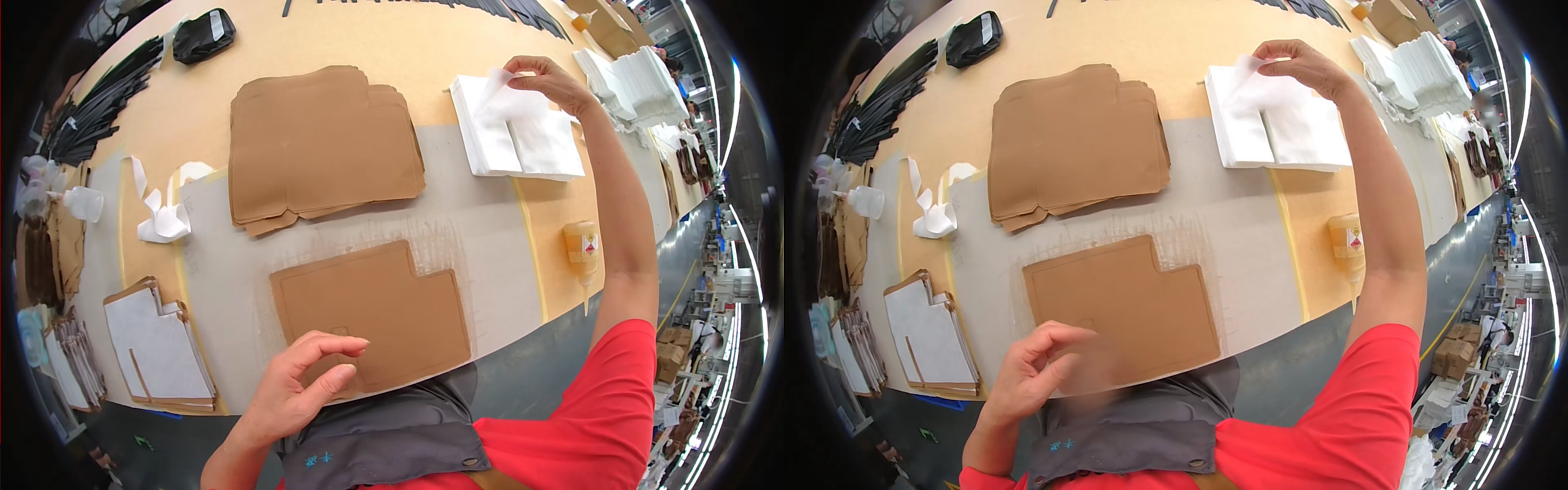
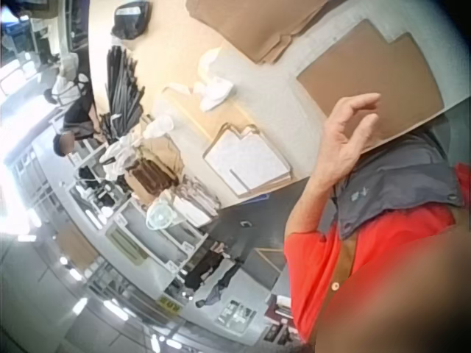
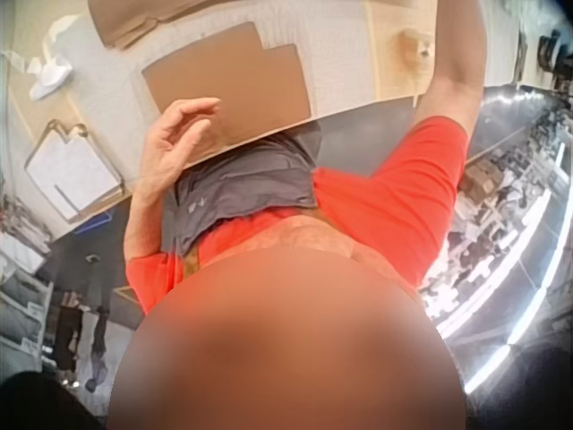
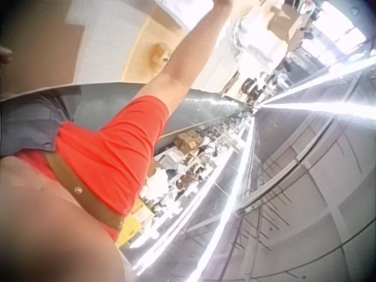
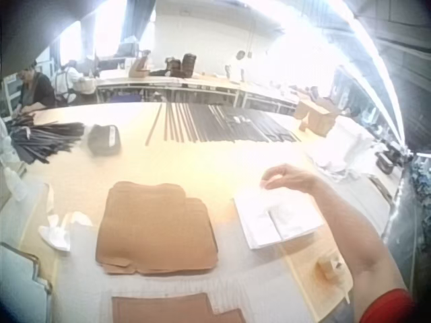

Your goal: Applying glue and white lining material to brown leather workpieces on a workbench.

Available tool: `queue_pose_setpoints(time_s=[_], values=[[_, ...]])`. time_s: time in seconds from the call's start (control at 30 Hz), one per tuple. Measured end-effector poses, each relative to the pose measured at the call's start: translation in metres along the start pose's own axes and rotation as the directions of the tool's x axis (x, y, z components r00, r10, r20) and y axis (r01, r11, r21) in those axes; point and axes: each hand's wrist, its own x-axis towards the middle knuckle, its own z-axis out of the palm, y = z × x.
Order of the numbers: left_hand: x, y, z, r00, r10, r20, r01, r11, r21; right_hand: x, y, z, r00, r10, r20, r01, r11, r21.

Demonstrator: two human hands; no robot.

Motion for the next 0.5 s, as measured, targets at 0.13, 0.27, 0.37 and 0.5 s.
queue_pose_setpoints(time_s=[0.13, 0.27, 0.37, 0.5], values=[[-0.001, -0.001, 0.0, 1.0, -0.008, -0.023, 0.007, 1.0, -0.025, 0.006, 0.003, 0.008, 1.0, -0.022, 0.013, 0.023, 0.999, -0.025], [-0.002, -0.003, -0.001, 0.999, -0.003, -0.038, 0.002, 1.0, -0.018, 0.014, -0.002, 0.02, 1.0, -0.02, -0.017, 0.019, 0.999, -0.041], [-0.003, -0.006, -0.002, 0.999, -0.022, -0.044, 0.02, 0.999, -0.038, 0.018, -0.011, 0.023, 1.0, -0.018, -0.007, 0.017, 0.997, -0.076], [-0.004, -0.007, -0.003, 0.998, -0.035, -0.055, 0.032, 0.998, -0.054, 0.027, -0.011, 0.03, 1.0, -0.027, -0.006, 0.026, 0.99, -0.138]])
